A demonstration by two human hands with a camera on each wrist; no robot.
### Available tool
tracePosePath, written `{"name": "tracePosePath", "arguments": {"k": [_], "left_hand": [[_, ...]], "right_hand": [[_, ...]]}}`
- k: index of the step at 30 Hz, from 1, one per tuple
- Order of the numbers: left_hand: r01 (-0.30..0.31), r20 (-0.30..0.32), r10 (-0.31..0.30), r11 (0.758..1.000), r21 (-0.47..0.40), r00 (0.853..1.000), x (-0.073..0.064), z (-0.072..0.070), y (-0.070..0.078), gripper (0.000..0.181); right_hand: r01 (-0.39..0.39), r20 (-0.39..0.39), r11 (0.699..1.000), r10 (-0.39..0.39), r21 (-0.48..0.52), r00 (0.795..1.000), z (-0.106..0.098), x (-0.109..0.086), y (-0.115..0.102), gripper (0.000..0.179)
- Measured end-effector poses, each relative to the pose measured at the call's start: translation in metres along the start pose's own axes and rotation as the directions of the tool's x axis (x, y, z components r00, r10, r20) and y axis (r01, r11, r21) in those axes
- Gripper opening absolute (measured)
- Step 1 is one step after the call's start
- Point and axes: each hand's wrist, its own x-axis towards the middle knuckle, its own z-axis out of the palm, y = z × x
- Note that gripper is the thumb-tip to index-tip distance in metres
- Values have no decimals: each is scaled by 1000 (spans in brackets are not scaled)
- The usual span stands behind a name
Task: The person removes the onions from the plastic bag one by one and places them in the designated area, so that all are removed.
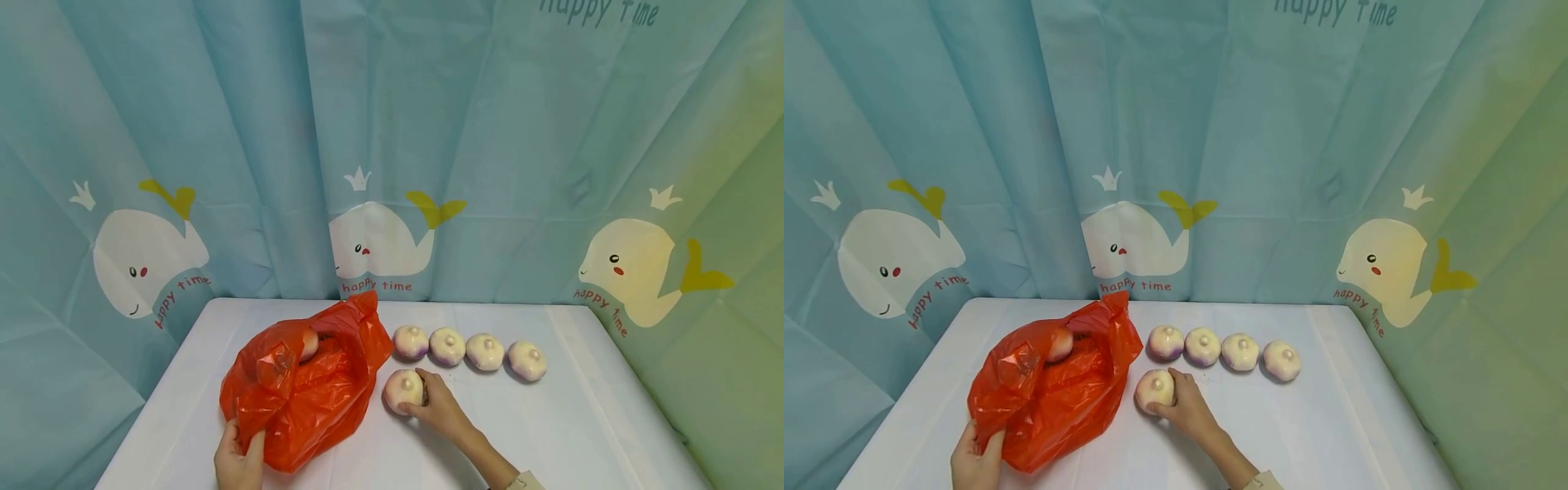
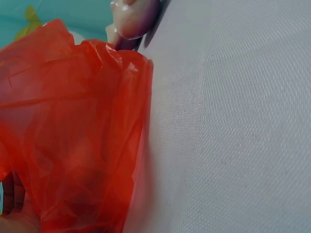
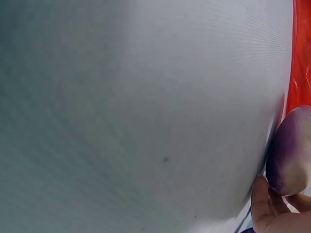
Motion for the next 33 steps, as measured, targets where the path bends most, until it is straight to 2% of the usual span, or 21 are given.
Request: {"name": "tracePosePath", "arguments": {"k": [4, 13, 28, 33], "left_hand": [[-8, -2, 8, 1000, 2, 1000, -1, 0, 0, 34], [-5, 5, 5, 1000, 6, 1000, -2, -1, 1, 34], [-41, -15, 41, 999, -11, 999, -2, -1, 3, 26], [-36, 2, 36, 999, 0, 999, -2, -1, 3, 27]], "right_hand": [[-16, 9, 1000, 16, -5, 1000, -1, -1, 0, 76], [-14, -30, 1000, 14, -3, 999, -3, -4, 3, 77], [-15, -11, 1000, 15, -17, 1000, -3, -8, 7, 77], [-18, -11, 1000, 17, -22, 1000, -4, -9, 6, 77]]}}
